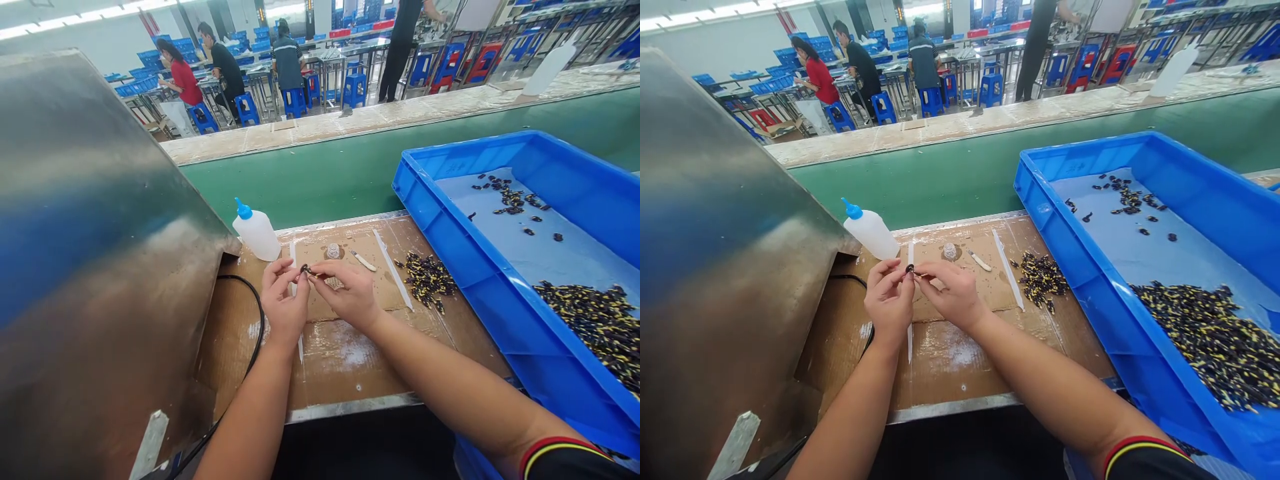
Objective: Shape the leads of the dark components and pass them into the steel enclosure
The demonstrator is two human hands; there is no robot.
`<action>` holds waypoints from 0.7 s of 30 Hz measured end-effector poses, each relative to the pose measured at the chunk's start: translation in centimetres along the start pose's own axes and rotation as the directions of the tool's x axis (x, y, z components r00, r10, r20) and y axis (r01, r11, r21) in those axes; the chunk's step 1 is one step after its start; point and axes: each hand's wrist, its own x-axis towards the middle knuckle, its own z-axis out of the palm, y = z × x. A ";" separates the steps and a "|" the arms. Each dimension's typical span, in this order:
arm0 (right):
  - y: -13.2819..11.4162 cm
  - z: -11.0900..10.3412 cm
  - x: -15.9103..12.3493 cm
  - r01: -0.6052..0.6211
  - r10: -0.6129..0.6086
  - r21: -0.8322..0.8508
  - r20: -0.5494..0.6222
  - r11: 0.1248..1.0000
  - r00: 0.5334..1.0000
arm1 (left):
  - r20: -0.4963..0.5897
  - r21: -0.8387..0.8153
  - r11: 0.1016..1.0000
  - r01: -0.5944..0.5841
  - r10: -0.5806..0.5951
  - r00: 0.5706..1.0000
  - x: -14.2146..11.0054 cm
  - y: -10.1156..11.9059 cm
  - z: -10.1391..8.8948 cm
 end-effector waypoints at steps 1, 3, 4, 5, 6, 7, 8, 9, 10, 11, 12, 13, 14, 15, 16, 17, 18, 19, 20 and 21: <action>0.0 0.0 0.0 -0.030 0.030 0.011 -0.014 0.999 0.999 | 0.013 0.001 1.000 0.002 -0.002 1.000 -0.1 -0.1 0.0; 0.0 0.0 0.1 -0.063 0.064 0.022 -0.030 0.998 0.998 | 0.048 -0.002 1.000 0.010 -0.010 0.999 -0.2 -0.2 0.1; 0.1 -0.1 0.2 -0.063 0.063 0.023 -0.032 0.998 0.997 | 0.067 -0.004 1.000 0.014 -0.013 0.998 -0.2 -0.3 0.0; 0.1 -0.2 0.3 -0.053 0.054 0.022 -0.032 0.998 0.998 | 0.082 -0.003 1.000 0.014 -0.014 0.997 -0.3 -0.4 0.0; 0.1 -0.2 0.3 -0.043 0.044 0.020 -0.030 0.999 0.999 | 0.092 0.005 1.000 0.010 -0.011 0.996 -0.3 -0.4 0.0; 0.2 -0.3 0.4 -0.032 0.033 0.015 -0.026 0.999 0.999 | 0.095 0.019 1.000 -0.001 -0.001 0.996 -0.3 -0.5 -0.1; 0.2 -0.3 0.4 -0.020 0.020 0.007 -0.019 1.000 1.000 | 0.095 0.037 0.999 -0.016 0.013 0.995 -0.3 -0.5 -0.2; 0.2 -0.4 0.4 -0.006 0.006 -0.001 -0.012 1.000 1.000 | 0.092 0.056 0.998 -0.033 0.028 0.995 -0.2 -0.6 -0.2; 0.2 -0.4 0.4 0.009 -0.009 -0.009 -0.004 1.000 1.000 | 0.086 0.071 0.996 -0.049 0.043 0.995 -0.2 -0.6 -0.3; 0.3 -0.4 0.4 0.023 -0.023 -0.016 0.001 1.000 1.000 | 0.079 0.080 0.995 -0.064 0.057 0.995 -0.1 -0.6 -0.3; 0.3 -0.3 0.4 0.034 -0.034 -0.023 0.007 0.999 0.999 | 0.071 0.084 0.994 -0.073 0.067 0.995 -0.1 -0.6 -0.3; 0.2 -0.3 0.4 0.040 -0.040 -0.029 0.010 0.999 0.999 | 0.063 0.085 0.993 -0.076 0.071 0.995 0.0 -0.6 -0.3; 0.2 -0.3 0.3 0.042 -0.041 -0.035 0.014 0.999 0.999 | 0.059 0.089 0.993 -0.074 0.069 0.996 0.0 -0.7 -0.3; 0.2 -0.3 0.3 0.040 -0.039 -0.038 0.020 0.999 0.999 | 0.056 0.090 0.994 -0.066 0.061 0.997 0.0 -0.7 -0.3; 0.1 -0.2 0.2 0.032 -0.031 -0.033 0.027 0.999 0.999 | 0.055 0.085 0.995 -0.053 0.048 0.997 0.0 -0.7 -0.3; 0.1 -0.2 0.1 0.018 -0.017 -0.019 0.036 1.000 0.999 | 0.058 0.072 0.997 -0.033 0.029 0.998 0.0 -0.7 -0.3; 0.1 -0.1 0.1 -0.001 0.001 0.004 0.048 1.000 0.999 | 0.067 0.053 0.999 -0.011 0.007 0.998 0.0 -0.7 -0.3; 0.2 -0.1 0.0 -0.027 0.025 0.031 0.059 0.999 0.998 | 0.086 0.034 0.999 0.009 -0.012 0.996 0.0 -0.7 -0.4; 0.4 -0.1 -0.1 -0.062 0.058 0.060 0.065 0.996 0.996 | 0.115 0.020 0.999 0.027 -0.029 0.993 0.0 -0.6 -0.4; 0.6 0.0 -0.1 -0.108 0.102 0.090 0.065 0.990 0.993 | 0.149 0.015 0.999 0.037 -0.039 0.988 0.0 -0.6 -0.4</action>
